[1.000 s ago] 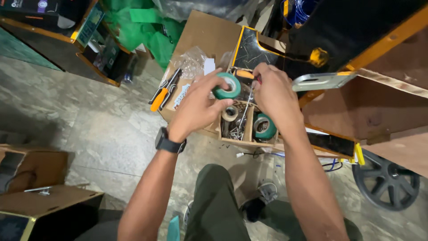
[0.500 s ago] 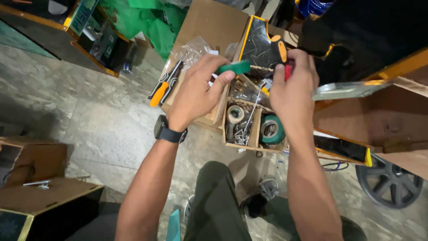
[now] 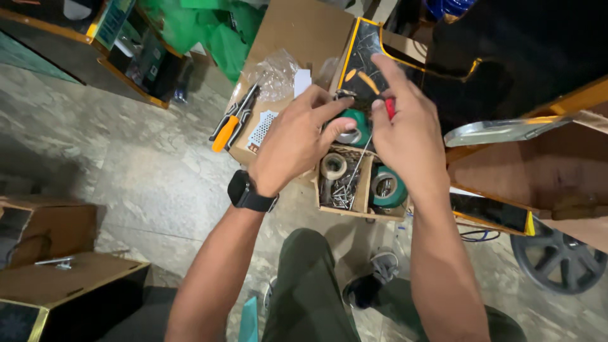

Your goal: The person kneels in front of an open wooden cabinet and uses a screwdriver to work on components mounted inside it. They handle small screws and parts from a cardboard parts box, adjust a perforated metal power-supply unit, and manipulate wires and fittings inside the cabinet.

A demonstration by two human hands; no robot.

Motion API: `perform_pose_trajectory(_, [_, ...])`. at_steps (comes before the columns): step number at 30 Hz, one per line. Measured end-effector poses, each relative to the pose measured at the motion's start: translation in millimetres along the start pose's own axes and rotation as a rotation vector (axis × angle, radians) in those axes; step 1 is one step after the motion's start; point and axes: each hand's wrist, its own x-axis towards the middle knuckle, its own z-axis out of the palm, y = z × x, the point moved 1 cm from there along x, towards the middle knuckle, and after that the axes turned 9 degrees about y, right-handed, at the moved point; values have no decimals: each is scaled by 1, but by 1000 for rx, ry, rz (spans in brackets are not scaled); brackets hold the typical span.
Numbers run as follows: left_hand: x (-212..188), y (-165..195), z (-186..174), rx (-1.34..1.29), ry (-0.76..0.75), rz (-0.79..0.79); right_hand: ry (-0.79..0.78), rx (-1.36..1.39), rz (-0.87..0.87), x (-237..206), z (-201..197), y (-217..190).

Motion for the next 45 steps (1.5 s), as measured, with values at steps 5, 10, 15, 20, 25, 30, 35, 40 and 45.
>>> perform_pose_trajectory(5, [-1, 3, -6, -113, 21, -139, -62, -120, 24, 8, 6, 3])
perform_pose_trajectory(10, [-12, 13, -29, 46, -207, -95, -69, -162, 27, 6, 4, 8])
perform_pose_trajectory(15, [-20, 24, -20, 203, -240, 55, -76, -177, -13, 11, 4, 15])
perform_pose_trajectory(20, [-17, 13, -24, -50, -228, -67, -49, -112, -8, 11, 1, 21])
perform_pose_trajectory(25, [-22, -3, -31, -231, -248, -181, -43, -99, 4, 7, 1, 16])
perform_pose_trajectory(30, [-30, -26, -25, -476, -117, -441, -194, -5, -12, -7, -24, 0])
perform_pose_trajectory(35, [-35, -36, -19, -713, -11, -501, -791, -99, -103, -16, -28, -12])
perform_pose_trajectory(40, [-37, -34, -13, -733, -31, -532, -981, -261, -70, -17, -23, -15])
perform_pose_trajectory(45, [-38, -33, -13, -605, -13, -455, -784, -161, -27, -10, -36, -4])
